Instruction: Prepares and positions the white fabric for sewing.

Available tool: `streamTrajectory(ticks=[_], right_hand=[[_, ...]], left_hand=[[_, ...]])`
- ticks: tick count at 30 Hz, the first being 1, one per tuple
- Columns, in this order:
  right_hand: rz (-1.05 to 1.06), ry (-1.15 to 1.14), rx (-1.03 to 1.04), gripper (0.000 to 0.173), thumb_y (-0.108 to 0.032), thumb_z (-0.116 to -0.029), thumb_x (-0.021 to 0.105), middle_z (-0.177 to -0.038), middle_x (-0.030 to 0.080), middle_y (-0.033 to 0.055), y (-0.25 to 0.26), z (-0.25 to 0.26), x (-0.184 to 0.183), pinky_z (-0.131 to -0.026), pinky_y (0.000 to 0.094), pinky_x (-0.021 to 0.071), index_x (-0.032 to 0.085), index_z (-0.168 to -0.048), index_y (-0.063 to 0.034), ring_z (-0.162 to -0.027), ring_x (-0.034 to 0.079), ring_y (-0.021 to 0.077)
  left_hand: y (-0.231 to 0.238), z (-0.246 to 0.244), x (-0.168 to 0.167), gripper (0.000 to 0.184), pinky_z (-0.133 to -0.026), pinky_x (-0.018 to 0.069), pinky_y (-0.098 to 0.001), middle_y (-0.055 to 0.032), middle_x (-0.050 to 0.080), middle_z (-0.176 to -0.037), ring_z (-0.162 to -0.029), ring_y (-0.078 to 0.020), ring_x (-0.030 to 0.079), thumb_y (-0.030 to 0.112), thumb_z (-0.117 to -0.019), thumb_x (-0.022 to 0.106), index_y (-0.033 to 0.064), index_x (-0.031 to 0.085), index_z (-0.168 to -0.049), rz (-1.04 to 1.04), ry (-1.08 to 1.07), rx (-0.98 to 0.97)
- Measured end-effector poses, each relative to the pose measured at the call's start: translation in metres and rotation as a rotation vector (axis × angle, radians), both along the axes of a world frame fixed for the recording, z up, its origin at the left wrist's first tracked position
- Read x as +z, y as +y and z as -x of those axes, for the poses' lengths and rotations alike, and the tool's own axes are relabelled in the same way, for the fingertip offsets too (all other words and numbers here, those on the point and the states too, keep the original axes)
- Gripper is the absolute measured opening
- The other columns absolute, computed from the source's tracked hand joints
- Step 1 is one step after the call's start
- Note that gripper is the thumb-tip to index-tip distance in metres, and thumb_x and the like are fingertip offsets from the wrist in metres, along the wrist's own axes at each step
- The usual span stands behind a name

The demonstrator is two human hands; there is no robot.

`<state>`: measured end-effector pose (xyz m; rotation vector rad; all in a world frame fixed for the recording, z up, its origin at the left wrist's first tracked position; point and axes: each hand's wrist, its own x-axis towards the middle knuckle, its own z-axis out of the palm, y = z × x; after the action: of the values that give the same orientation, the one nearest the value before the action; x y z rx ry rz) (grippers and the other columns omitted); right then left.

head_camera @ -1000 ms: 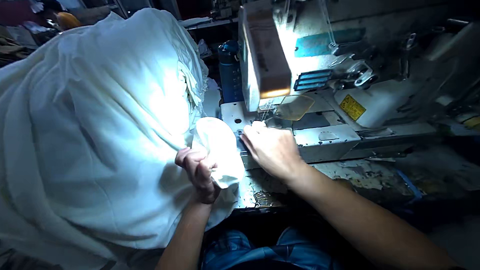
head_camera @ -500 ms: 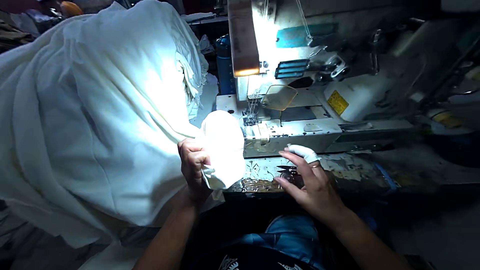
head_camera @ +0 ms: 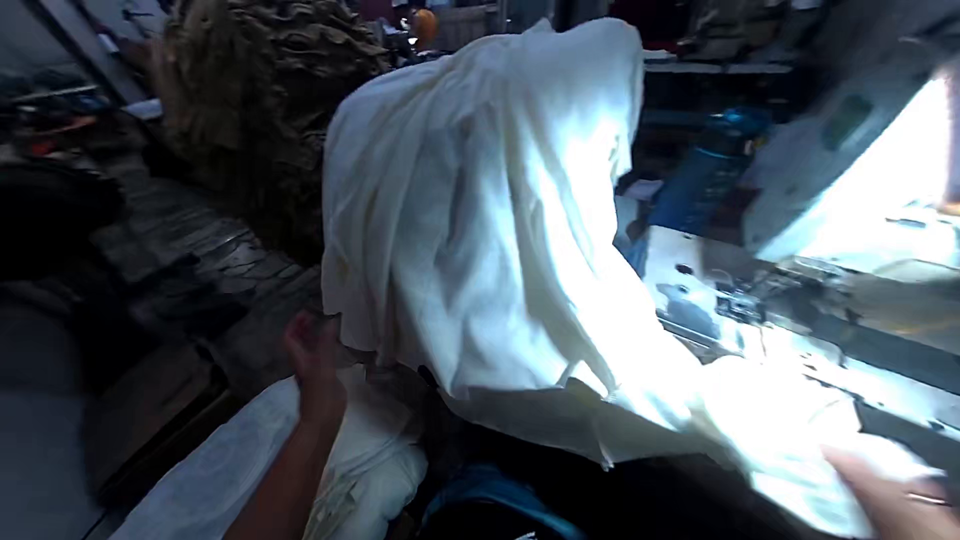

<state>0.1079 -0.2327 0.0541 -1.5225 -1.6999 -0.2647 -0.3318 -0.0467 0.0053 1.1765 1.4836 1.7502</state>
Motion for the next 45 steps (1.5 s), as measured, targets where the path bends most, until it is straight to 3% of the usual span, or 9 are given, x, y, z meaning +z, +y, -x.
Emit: streamTrajectory(ticks=[3,10,20,30,32,35,37,42,45], right_hand=[[0.624,0.002,0.210,0.050,-0.026,-0.0950,0.072,-0.123,0.063,0.0367,0.013,0.019,0.000,-0.094,0.0696,0.0471,0.063,-0.133,0.0055,-0.110,0.062,0.0557],[0.165,0.110,0.252,0.023,-0.015,-0.0991,0.065,-0.088,0.073,0.0222,0.040,0.084,-0.010,-0.075,0.0269,0.0554,0.070,-0.094,0.0069,-0.078,0.070,0.0207],[0.066,0.211,0.130,0.025,-0.012,-0.1011,0.061,-0.090,0.071,0.0235,0.037,0.074,-0.027,-0.078,0.0183,0.0512,0.070,-0.100,0.0118,-0.081,0.066,0.0123],[0.029,0.295,0.104,0.023,-0.011,-0.1005,0.063,-0.085,0.072,0.0202,-0.001,0.055,-0.028,-0.079,0.0219,0.0540,0.072,-0.099,0.0103,-0.078,0.067,0.0124],[0.038,0.357,0.100,0.021,-0.011,-0.0991,0.064,-0.086,0.072,0.0170,-0.007,0.049,-0.028,-0.078,0.0184,0.0533,0.071,-0.099,0.0089,-0.077,0.066,0.0072],[0.049,0.668,0.236,0.013,-0.009,-0.0976,0.064,-0.089,0.073,0.0024,-0.001,0.049,-0.028,-0.074,0.0159,0.0559,0.072,-0.101,0.0013,-0.077,0.065,-0.0019],[0.065,0.955,0.444,0.016,-0.022,-0.1029,0.059,-0.099,0.074,-0.0079,0.009,0.057,-0.025,-0.074,0.0190,0.0583,0.073,-0.109,-0.0143,-0.081,0.068,-0.0015],[0.117,1.170,0.745,0.054,-0.044,-0.1013,0.058,-0.129,0.067,0.0049,0.010,0.081,-0.022,-0.089,0.0296,0.0586,0.059,-0.133,-0.0006,-0.105,0.069,0.0091],[0.080,1.134,0.571,0.058,-0.035,-0.0995,0.064,-0.132,0.063,0.0125,-0.013,0.076,-0.028,-0.090,0.0278,0.0570,0.054,-0.134,0.0100,-0.106,0.067,0.0090]], left_hand=[[-0.005,0.010,0.001,0.054,-0.099,0.0438,-0.0507,-0.0151,0.041,-0.152,-0.130,-0.0285,0.048,0.032,-0.1100,0.040,0.0103,0.027,-0.157,0.344,-0.457,0.046],[0.049,-0.004,-0.039,0.069,-0.105,0.0433,-0.0527,-0.0328,0.048,-0.143,-0.130,-0.0408,0.049,0.022,-0.0901,0.072,-0.0118,0.043,-0.143,0.090,0.149,-0.066],[0.084,0.044,-0.023,0.072,-0.111,0.0350,-0.0614,-0.0361,0.040,-0.151,-0.139,-0.0495,0.041,0.029,-0.0970,0.067,-0.0102,0.037,-0.149,-0.149,0.376,0.119],[0.097,0.106,0.054,0.046,-0.090,0.0420,-0.0746,-0.0413,0.063,-0.104,-0.100,-0.0592,0.061,0.026,-0.1086,0.047,-0.0169,0.063,-0.112,0.047,0.816,0.194],[0.075,0.127,0.071,0.054,-0.085,0.0460,-0.0685,-0.0382,0.063,-0.098,-0.092,-0.0504,0.062,0.035,-0.1078,0.048,-0.0176,0.061,-0.108,0.018,0.811,0.184],[0.022,0.084,0.123,0.024,-0.064,0.0552,-0.0215,0.0099,0.064,-0.076,-0.068,0.0013,0.062,0.033,-0.1006,0.062,0.0130,0.066,-0.089,-0.203,0.601,-0.111],[-0.023,0.022,0.148,0.006,-0.069,0.0568,-0.0153,0.0234,0.070,-0.086,-0.077,0.0096,0.065,0.024,-0.1000,0.065,0.0265,0.071,-0.098,-0.241,0.529,-0.552],[-0.095,-0.171,0.123,0.041,-0.078,0.0553,-0.0128,0.0006,0.069,-0.099,-0.088,0.0112,0.063,0.008,-0.0918,0.068,-0.0140,0.046,-0.118,-0.443,0.507,-0.697],[-0.098,-0.216,0.108,0.053,-0.089,0.0570,-0.0129,0.0207,0.062,-0.123,-0.104,0.0138,0.062,0.004,-0.0886,0.071,0.0066,0.039,-0.130,-0.544,0.240,-0.805]])
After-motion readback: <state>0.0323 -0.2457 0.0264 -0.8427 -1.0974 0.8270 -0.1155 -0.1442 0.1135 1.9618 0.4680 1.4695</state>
